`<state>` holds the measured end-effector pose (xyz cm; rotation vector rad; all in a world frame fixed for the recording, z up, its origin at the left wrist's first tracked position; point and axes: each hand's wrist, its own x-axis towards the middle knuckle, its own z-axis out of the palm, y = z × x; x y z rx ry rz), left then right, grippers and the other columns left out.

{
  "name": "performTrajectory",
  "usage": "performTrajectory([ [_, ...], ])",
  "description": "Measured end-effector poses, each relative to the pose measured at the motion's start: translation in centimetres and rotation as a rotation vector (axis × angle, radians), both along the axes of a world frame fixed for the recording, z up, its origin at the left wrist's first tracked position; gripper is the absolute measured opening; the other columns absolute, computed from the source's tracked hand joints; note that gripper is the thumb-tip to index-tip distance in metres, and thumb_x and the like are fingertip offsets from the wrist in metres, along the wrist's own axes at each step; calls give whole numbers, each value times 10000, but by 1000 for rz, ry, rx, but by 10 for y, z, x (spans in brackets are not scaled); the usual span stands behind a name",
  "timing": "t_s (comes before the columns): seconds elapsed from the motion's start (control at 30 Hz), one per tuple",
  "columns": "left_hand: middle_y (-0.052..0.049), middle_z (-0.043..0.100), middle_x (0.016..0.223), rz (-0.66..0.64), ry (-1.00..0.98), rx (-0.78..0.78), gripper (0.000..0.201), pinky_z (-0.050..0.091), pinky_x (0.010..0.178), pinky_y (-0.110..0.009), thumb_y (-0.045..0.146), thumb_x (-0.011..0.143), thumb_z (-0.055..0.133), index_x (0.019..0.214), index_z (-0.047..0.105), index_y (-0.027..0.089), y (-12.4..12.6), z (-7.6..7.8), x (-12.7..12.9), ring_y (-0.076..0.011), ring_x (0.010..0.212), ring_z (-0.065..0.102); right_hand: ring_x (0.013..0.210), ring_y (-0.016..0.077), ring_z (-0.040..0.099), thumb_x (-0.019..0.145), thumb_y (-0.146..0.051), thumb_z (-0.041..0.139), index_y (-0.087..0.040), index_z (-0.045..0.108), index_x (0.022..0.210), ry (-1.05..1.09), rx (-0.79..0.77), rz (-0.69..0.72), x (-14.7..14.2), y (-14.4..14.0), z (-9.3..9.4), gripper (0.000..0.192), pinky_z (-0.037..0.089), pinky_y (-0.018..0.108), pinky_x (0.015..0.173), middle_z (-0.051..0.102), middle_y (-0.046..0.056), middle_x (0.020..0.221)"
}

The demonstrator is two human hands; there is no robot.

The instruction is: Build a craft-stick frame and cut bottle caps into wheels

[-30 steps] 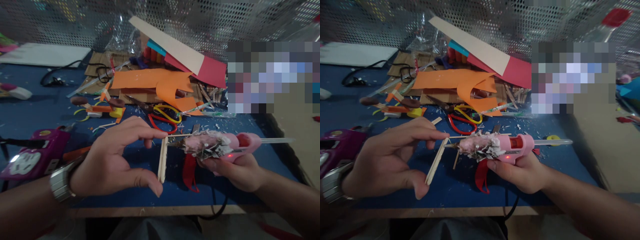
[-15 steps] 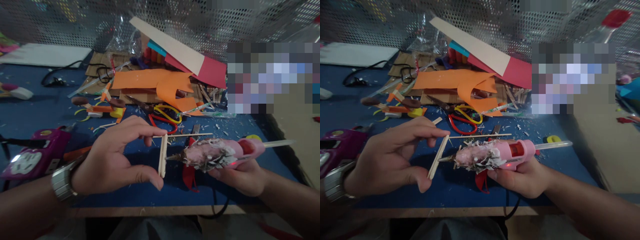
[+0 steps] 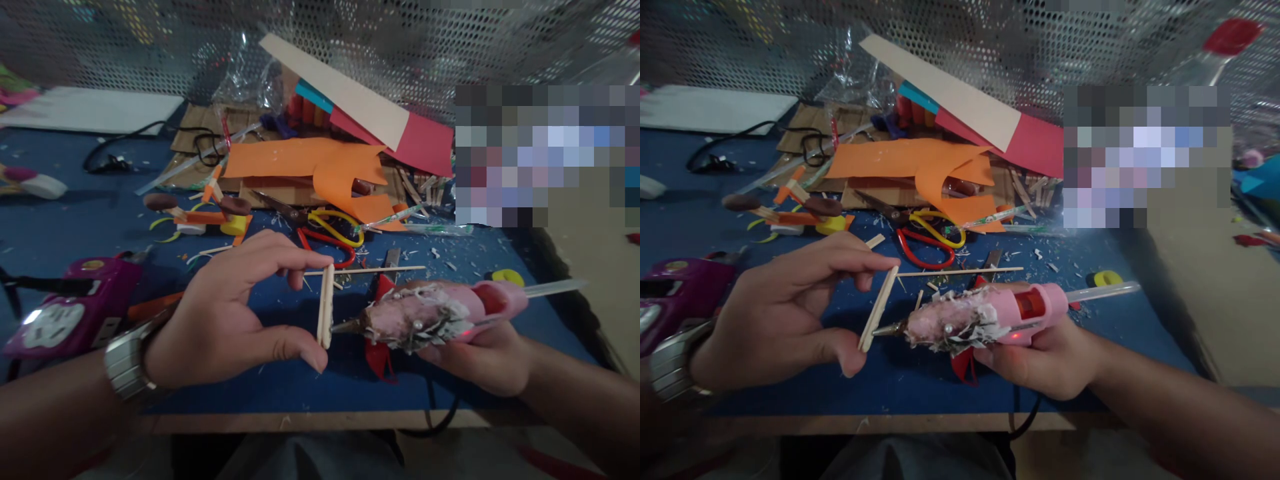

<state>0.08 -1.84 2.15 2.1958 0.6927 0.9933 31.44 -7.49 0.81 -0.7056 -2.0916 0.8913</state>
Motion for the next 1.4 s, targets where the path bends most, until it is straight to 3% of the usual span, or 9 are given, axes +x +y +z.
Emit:
performTrajectory([
  [0.27,-1,722,942,-20,7,-40,676,581,822,-317,655,753,959,1291,797,279,-2,3,0,-185,865,674,1025,169,841,960,-79,751,-369,794,1428,143,-259,-15,-1,-4,-10,552,638,173,993,881,-22,1178],
  [0.4,-5,721,956,-37,-9,-61,703,582,835,-329,649,739,973,1315,790,289,-2,0,-2,-192,885,680,1086,185,818,997,-99,727,-390,761,1479,192,-372,18,-4,-5,-11,564,615,239,1084,845,3,1296],
  [0.47,-5,720,956,-46,-11,-70,703,580,825,-332,640,739,977,1320,788,293,-2,-1,-2,-192,882,678,864,180,805,1025,-163,732,-359,774,1464,209,-418,-1,-4,-6,-12,483,660,268,986,860,32,1157],
  [0.53,-5,719,951,-55,-13,-74,691,576,815,-335,634,748,975,1320,788,294,-2,-1,-2,-193,879,676,562,145,663,1044,-234,740,-325,797,1422,232,-471,-46,-4,-8,-13,394,677,271,756,819,16,884],
  [0.6,-6,720,945,-57,-12,-71,679,573,808,-339,634,757,969,1316,790,293,-1,0,-2,-194,876,675,433,124,510,1053,-295,746,-302,828,1339,243,-525,-84,-3,-10,-14,297,606,265,569,711,-20,689],
  [0.73,-11,718,946,-59,-7,-78,680,574,810,-352,644,758,963,1314,791,293,-1,1,-2,-200,876,671,441,121,472,1050,-353,763,-269,865,1137,241,-578,-151,-1,-13,-16,158,554,277,522,648,-22,635],
  [0.9,-12,724,966,-56,-4,-88,691,575,813,-365,641,756,968,1337,786,314,-2,-1,-2,-204,884,669,475,145,510,1024,-381,797,-266,826,1214,262,-615,-198,-2,-12,-16,224,495,278,462,647,-13,641],
  [1.07,-18,736,965,-53,-4,-77,700,577,790,-379,650,752,968,1345,787,325,-3,-1,-3,-218,879,673,559,151,540,1037,-392,777,-261,832,1002,271,-609,-196,-2,-10,-18,147,535,289,557,647,-8,672],
  [1.4,-18,718,952,-66,-28,-65,704,559,781,-364,625,752,981,1347,785,302,-2,-2,-3,-212,873,664,570,146,539,1035,-418,783,-266,835,1112,253,-590,-225,-3,-10,-16,179,579,303,622,644,-17,685],
])
